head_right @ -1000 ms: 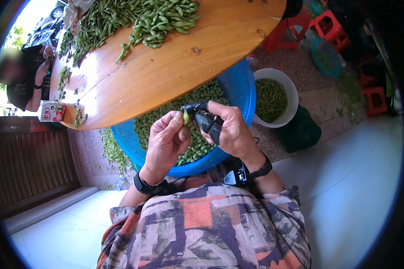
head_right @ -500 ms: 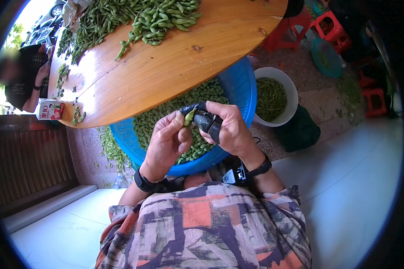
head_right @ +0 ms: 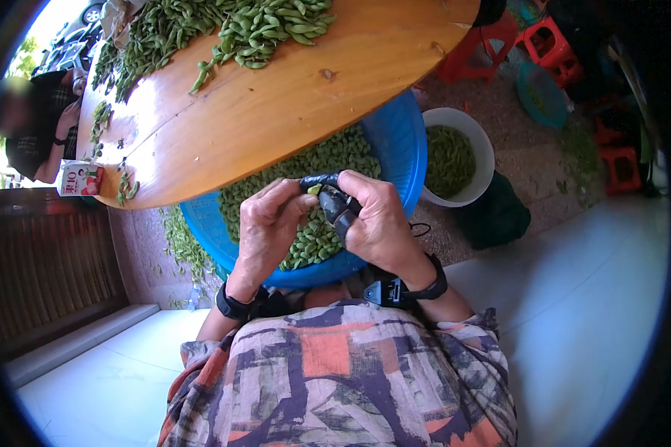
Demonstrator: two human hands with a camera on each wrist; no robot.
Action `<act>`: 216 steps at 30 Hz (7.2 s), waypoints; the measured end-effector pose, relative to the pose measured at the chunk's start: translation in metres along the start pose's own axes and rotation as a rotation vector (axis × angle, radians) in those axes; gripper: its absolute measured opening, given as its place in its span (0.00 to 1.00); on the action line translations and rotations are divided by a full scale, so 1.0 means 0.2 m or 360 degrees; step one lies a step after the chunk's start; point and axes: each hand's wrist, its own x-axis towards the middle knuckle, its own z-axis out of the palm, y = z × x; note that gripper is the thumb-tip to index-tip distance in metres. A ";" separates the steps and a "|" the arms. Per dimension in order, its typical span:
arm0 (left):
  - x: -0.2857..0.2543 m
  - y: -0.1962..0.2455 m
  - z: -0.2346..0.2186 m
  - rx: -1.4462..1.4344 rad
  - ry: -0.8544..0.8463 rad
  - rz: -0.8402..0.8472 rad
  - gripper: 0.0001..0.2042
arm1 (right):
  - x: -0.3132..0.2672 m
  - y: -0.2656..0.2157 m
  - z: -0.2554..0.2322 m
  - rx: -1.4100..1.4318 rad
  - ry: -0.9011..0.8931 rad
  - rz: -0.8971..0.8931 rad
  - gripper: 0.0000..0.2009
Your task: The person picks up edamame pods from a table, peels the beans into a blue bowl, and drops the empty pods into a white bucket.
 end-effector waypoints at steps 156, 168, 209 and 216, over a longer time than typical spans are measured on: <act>0.02 0.02 -0.01 -0.1821 -0.0001 -0.0439 0.07 | -0.02 0.02 -0.09 0.0440 -0.0016 0.0216 0.13; -0.01 0.00 0.03 -0.1364 0.0017 -0.0201 0.06 | -0.01 0.04 -0.07 0.0603 -0.0146 0.0191 0.12; -0.04 0.00 0.03 -0.0959 -0.0087 -0.0593 0.08 | 0.00 0.06 0.09 -0.0684 0.0364 -0.0675 0.10; -0.01 -0.03 0.02 -0.1538 -0.0280 -0.0715 0.07 | 0.03 0.07 0.06 -0.0184 0.0210 -0.0385 0.11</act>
